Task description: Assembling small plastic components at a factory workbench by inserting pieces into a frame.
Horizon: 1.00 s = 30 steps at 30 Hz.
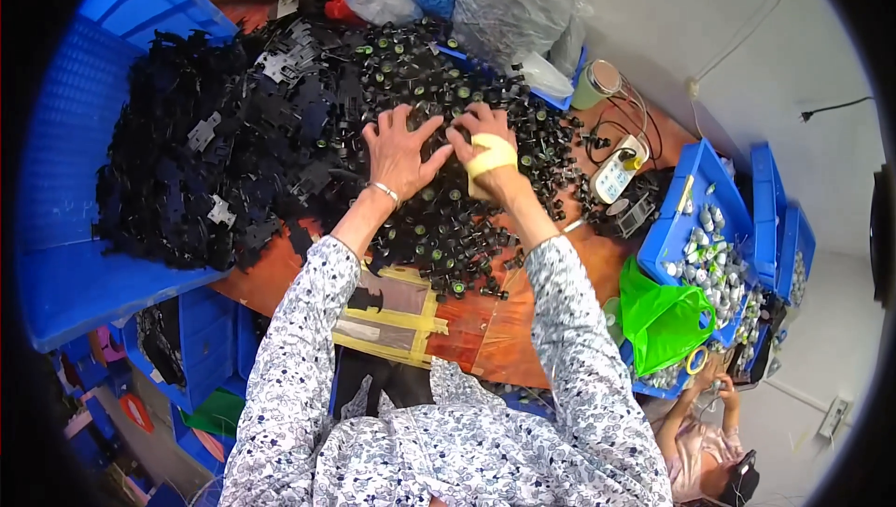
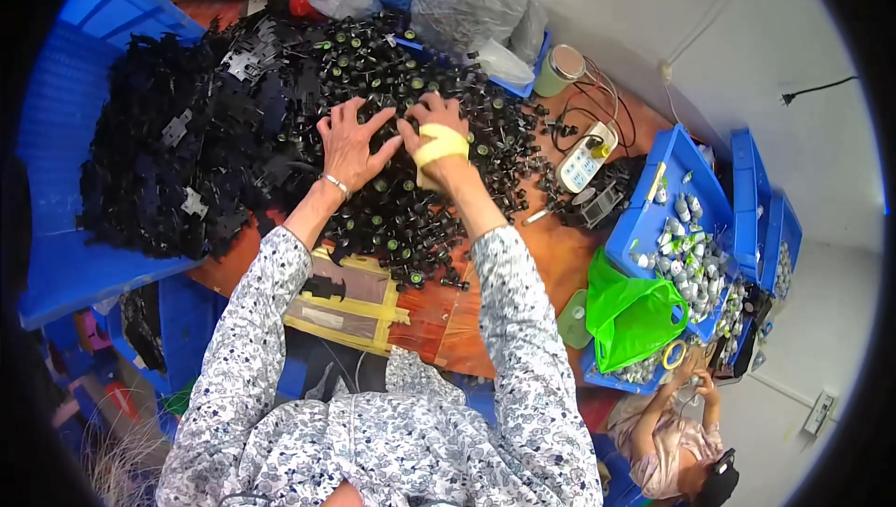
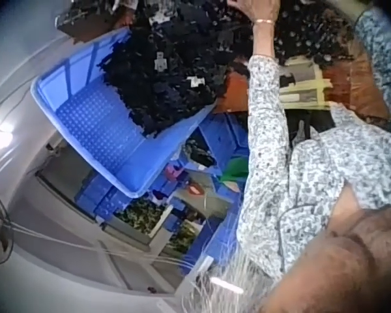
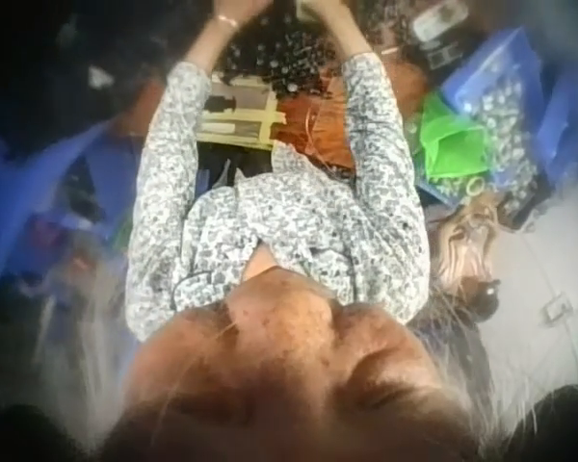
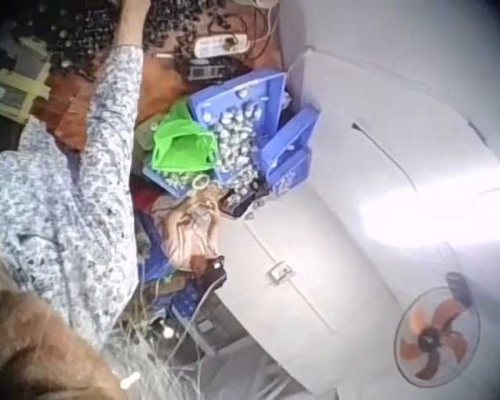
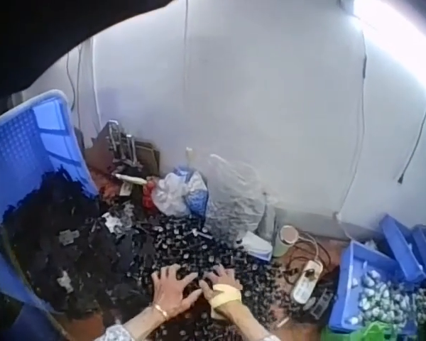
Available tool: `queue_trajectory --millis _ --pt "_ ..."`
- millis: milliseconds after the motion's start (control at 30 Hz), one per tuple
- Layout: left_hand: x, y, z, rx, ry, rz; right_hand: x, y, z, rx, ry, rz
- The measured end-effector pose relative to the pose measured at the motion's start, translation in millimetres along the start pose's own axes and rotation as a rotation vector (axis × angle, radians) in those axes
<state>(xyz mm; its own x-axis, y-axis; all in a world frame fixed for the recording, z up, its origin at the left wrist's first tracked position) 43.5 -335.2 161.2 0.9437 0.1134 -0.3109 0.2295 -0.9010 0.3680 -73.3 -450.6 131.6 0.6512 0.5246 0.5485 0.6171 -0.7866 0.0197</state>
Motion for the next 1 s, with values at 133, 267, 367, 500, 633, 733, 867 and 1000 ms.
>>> queue_trajectory --millis 133,267,367,500,633,733,867,1000 --pt "-21 -25 -14 -0.004 -0.067 0.125 -4 -54 7 -0.132 0.083 0.032" --pt "-52 -59 -4 0.011 -0.136 0.246 -26 -109 9 -0.199 0.036 -0.003" --pt "-73 -91 14 0.053 -0.214 0.244 -50 -148 11 -0.121 0.052 0.0" --pt "-71 -127 21 0.122 -0.227 0.236 -43 -172 6 0.076 -0.037 -0.03" --pt "-83 -124 1 0.018 -0.306 0.235 -74 -133 -50 -0.208 0.101 -0.069" --pt "-90 -58 3 -0.117 -0.279 0.211 -107 -61 -83 -0.43 0.218 -0.116" --pt "-70 83 57 -0.075 -0.137 0.12 -151 15 -58 -0.415 0.126 0.198" --pt "-17 123 114 0.151 0.016 -0.01 -95 27 -16 -0.228 0.163 0.162"
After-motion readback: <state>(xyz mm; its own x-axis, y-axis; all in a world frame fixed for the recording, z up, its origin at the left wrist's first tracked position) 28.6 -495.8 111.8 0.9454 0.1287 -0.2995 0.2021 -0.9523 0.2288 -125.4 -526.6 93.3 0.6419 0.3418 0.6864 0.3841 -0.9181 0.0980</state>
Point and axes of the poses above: each hand's wrist, its own y-axis towards the middle knuckle, its own z-axis out of the palm, x = y × z, the point moved 6 cm from there along y, towards the middle knuckle, and after that the axes turned 5 degrees about z, right-handed, at the moved point
